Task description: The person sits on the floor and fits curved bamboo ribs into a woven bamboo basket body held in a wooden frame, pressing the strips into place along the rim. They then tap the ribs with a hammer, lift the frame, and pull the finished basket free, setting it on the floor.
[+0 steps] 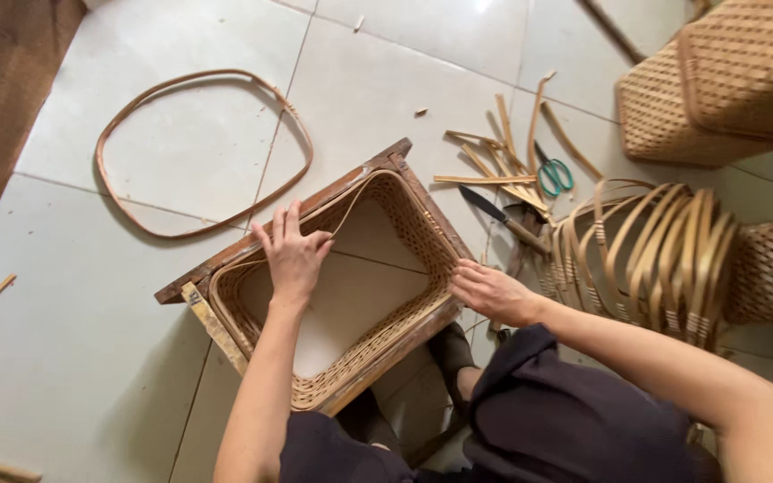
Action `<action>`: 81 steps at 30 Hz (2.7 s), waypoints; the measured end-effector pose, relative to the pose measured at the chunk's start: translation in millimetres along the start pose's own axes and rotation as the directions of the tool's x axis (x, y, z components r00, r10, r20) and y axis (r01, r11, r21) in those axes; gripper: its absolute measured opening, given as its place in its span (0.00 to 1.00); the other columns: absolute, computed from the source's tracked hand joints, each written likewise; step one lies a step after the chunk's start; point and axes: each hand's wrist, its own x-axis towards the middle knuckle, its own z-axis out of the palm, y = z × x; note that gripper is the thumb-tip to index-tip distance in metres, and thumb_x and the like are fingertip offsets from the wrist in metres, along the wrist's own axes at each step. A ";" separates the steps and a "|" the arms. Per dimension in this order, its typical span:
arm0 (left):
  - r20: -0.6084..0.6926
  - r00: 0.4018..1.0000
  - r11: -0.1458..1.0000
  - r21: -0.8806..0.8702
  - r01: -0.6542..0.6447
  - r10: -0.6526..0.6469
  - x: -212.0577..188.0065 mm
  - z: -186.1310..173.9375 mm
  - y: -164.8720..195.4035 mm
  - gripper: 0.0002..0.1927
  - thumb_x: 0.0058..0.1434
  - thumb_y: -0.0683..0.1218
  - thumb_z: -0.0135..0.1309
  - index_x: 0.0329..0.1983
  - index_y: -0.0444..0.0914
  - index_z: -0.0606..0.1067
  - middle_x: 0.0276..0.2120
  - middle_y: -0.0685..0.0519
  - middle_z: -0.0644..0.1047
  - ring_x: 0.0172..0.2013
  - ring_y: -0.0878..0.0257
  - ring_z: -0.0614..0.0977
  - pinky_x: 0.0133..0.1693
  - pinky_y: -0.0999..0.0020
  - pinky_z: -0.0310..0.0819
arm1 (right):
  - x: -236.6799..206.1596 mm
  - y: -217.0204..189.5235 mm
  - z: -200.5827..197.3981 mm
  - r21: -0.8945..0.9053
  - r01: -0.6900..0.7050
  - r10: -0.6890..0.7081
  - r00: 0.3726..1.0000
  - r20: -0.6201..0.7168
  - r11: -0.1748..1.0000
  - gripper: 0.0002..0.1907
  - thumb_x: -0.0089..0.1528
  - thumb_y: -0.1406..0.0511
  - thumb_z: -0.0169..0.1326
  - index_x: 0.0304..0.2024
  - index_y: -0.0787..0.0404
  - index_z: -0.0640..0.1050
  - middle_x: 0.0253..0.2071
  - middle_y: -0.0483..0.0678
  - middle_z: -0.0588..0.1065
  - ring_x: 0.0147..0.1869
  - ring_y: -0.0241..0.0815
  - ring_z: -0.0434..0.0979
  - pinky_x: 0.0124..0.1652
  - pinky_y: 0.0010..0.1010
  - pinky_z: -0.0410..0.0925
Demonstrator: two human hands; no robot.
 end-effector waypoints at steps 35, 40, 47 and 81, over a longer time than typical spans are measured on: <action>-0.061 0.997 0.964 0.260 0.054 -0.039 52.7 47.6 7.8 0.47 0.52 0.70 0.54 0.69 0.41 0.64 0.55 0.43 0.71 0.56 0.47 0.71 0.62 0.27 0.52 | 150.0 -7.5 59.1 0.695 0.341 -0.284 0.937 -0.201 0.633 0.11 0.67 0.60 0.51 0.43 0.61 0.73 0.38 0.54 0.75 0.37 0.54 0.78 0.34 0.43 0.72; -0.104 0.994 0.945 0.324 0.048 -0.015 68.7 58.7 -0.6 0.47 0.61 0.77 0.44 0.63 0.35 0.66 0.46 0.45 0.71 0.45 0.49 0.73 0.53 0.38 0.64 | 169.3 -38.7 73.0 0.711 0.366 -0.383 0.912 -0.146 0.600 0.17 0.70 0.55 0.49 0.38 0.62 0.71 0.32 0.55 0.73 0.25 0.54 0.76 0.24 0.45 0.69; -0.127 0.991 0.944 0.331 0.006 0.039 71.1 53.5 -8.1 0.46 0.61 0.77 0.44 0.60 0.34 0.69 0.42 0.46 0.71 0.41 0.52 0.73 0.50 0.49 0.67 | 181.9 -48.5 59.1 0.698 0.368 -0.341 0.922 -0.186 0.615 0.18 0.72 0.53 0.47 0.39 0.61 0.70 0.29 0.53 0.73 0.25 0.53 0.77 0.23 0.44 0.69; -0.133 0.985 0.956 0.287 -0.065 0.107 86.6 35.2 -0.4 0.34 0.58 0.73 0.54 0.40 0.37 0.73 0.32 0.51 0.70 0.32 0.57 0.71 0.34 0.61 0.65 | 213.0 -24.4 32.0 0.882 0.188 -0.545 0.833 0.089 0.432 0.30 0.68 0.43 0.43 0.44 0.65 0.72 0.29 0.62 0.78 0.39 0.66 0.79 0.39 0.56 0.71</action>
